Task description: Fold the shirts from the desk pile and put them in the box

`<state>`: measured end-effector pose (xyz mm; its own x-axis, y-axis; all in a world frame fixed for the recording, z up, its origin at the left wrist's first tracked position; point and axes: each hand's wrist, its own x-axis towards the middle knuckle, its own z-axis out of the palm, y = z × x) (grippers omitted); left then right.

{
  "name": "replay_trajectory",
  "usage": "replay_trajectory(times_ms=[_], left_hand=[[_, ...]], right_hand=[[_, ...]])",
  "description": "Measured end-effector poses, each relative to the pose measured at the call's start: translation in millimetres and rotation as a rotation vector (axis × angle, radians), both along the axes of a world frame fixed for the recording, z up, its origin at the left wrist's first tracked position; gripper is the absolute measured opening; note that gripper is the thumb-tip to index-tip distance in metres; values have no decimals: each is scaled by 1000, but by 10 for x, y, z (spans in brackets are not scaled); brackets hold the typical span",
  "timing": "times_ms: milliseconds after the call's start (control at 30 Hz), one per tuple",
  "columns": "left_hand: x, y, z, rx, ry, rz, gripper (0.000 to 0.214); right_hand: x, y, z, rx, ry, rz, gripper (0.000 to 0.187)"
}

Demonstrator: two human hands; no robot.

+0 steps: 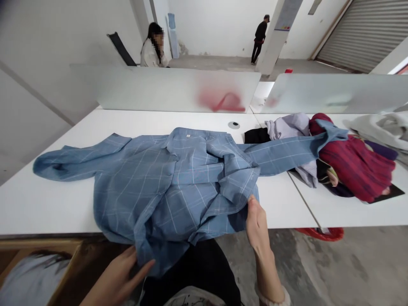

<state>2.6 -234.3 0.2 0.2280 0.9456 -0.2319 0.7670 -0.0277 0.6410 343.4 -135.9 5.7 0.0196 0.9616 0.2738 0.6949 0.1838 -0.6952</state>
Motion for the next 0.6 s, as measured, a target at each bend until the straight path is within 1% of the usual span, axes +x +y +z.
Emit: replay_trajectory(times_ms=[67,100,133,167,200,300,333,367,400,433,467,533,567,600], left_hand=[[134,15,61,-26,2,-122,33],[177,19,76,-26,-3,-149,32],[198,21,86,-13,-15,-141,32],[194,20,93,14,-33,-91,33],[165,15,100,45,-55,-8,35],[-24,-17,111,122,-112,311,40],[-93,-30,106,141,-117,410,42],[-150,-42,94,157,-116,497,42],[-188,-51,74,164,-117,559,42],[-202,-57,48,160,-121,593,42],[-193,-60,15,139,-130,593,42],[-122,-59,-56,66,-146,518,45],[-74,-55,-84,29,-143,467,45],[-30,-49,-102,4,-129,419,42]], right_hand=[[-94,26,30,-65,106,-43,53],[-133,51,36,-97,131,-71,50],[-165,81,42,-113,134,-87,48],[-193,112,53,-106,134,-114,46],[-217,143,74,-70,140,-155,44],[-313,208,244,152,161,-262,36],[-366,216,333,220,150,-261,32],[-432,214,431,269,125,-219,29],[-510,203,529,297,83,-134,27],[-595,182,618,300,19,-2,26],[-682,151,690,280,-66,167,26],[-833,62,762,187,-269,549,24],[-886,9,760,121,-371,716,22],[-917,-47,736,52,-459,844,23]])
